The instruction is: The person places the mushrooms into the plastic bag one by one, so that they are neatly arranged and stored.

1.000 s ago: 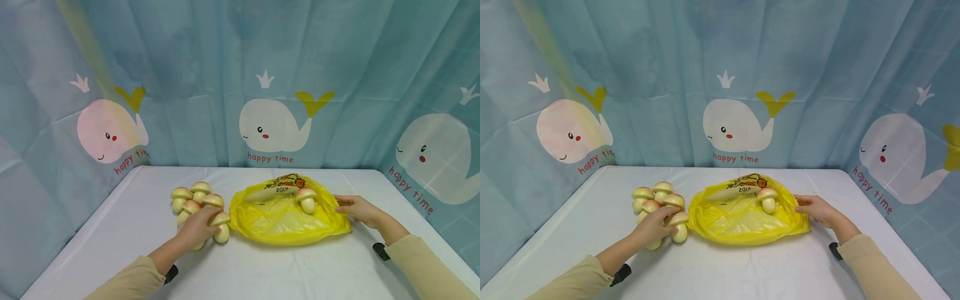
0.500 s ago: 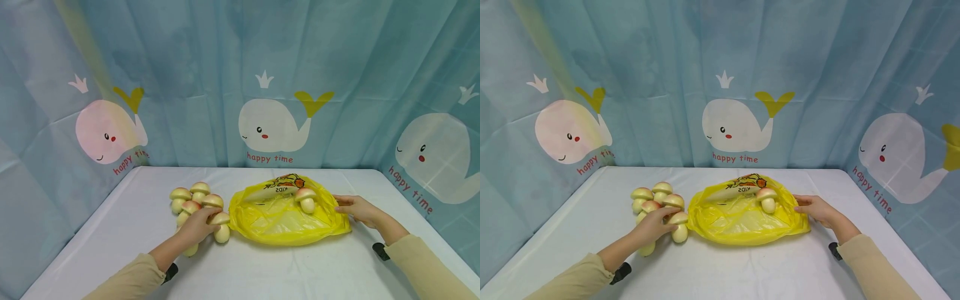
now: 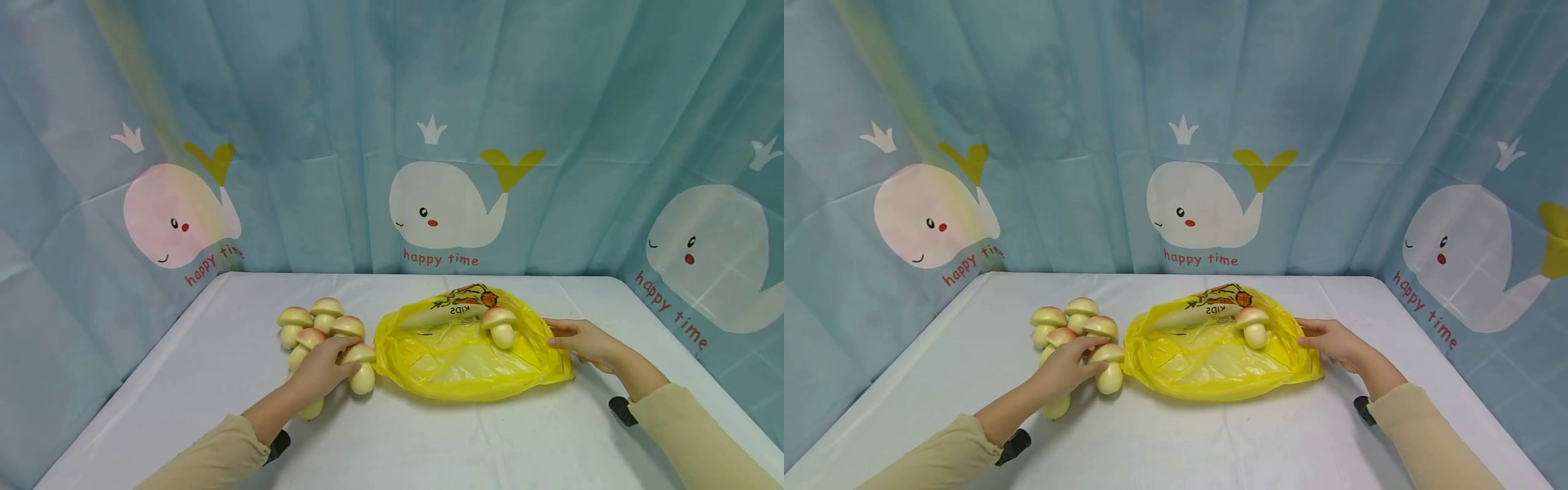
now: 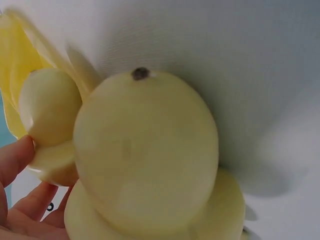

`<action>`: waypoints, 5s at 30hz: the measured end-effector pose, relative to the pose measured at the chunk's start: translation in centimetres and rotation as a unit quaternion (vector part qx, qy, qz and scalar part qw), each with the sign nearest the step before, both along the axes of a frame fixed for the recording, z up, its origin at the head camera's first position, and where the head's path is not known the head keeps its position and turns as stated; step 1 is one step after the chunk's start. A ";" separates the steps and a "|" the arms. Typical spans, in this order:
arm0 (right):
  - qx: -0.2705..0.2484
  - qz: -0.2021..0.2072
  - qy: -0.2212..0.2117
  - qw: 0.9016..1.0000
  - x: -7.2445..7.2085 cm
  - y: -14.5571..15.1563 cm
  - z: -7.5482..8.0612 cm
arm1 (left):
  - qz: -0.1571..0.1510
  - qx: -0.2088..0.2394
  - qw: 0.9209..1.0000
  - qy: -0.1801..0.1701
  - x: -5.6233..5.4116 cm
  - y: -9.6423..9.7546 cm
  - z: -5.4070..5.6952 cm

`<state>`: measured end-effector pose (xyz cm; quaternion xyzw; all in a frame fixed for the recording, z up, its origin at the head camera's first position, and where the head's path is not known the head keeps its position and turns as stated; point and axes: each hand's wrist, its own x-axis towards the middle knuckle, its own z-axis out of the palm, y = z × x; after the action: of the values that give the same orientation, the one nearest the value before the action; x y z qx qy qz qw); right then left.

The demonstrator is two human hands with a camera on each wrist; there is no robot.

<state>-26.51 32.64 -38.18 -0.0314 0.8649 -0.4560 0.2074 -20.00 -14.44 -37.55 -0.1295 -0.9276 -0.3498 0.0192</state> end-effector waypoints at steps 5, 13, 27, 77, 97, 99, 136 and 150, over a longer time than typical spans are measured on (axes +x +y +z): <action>0.002 0.001 0.001 1.000 0.0 0.0 0.0 | -0.001 0.008 1.000 0.006 0.0 0.0 0.1; -0.001 -0.001 -0.001 1.000 0.0 0.0 0.0 | -0.003 0.023 1.000 0.013 0.2 0.0 0.6; 0.001 0.001 -0.002 1.000 -0.2 0.2 0.0 | -0.010 0.045 0.999 0.014 0.7 0.3 2.8; -0.001 -0.003 -0.005 1.000 0.0 0.0 0.4 | 0.025 0.287 0.952 -0.108 -1.4 9.1 3.1; 0.019 -0.004 0.025 0.999 -0.3 -0.1 0.3 | 0.075 0.353 0.919 -0.161 -2.8 15.7 4.5; 0.009 -0.010 0.033 0.999 -0.3 -0.3 0.2 | 0.080 0.369 0.912 -0.160 -3.0 16.5 4.6; -0.065 -0.055 0.002 0.996 -0.6 -0.8 -0.2 | 0.149 0.392 0.889 -0.185 -6.5 20.3 2.2; -0.056 -0.057 -0.003 0.997 -0.6 -0.9 0.0 | 0.155 0.341 0.908 -0.189 -7.2 20.1 1.2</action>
<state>-27.15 31.79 -38.18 0.0077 0.8376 -0.5150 0.1820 -27.23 5.61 -36.36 0.0993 -0.7467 -0.6550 -0.0595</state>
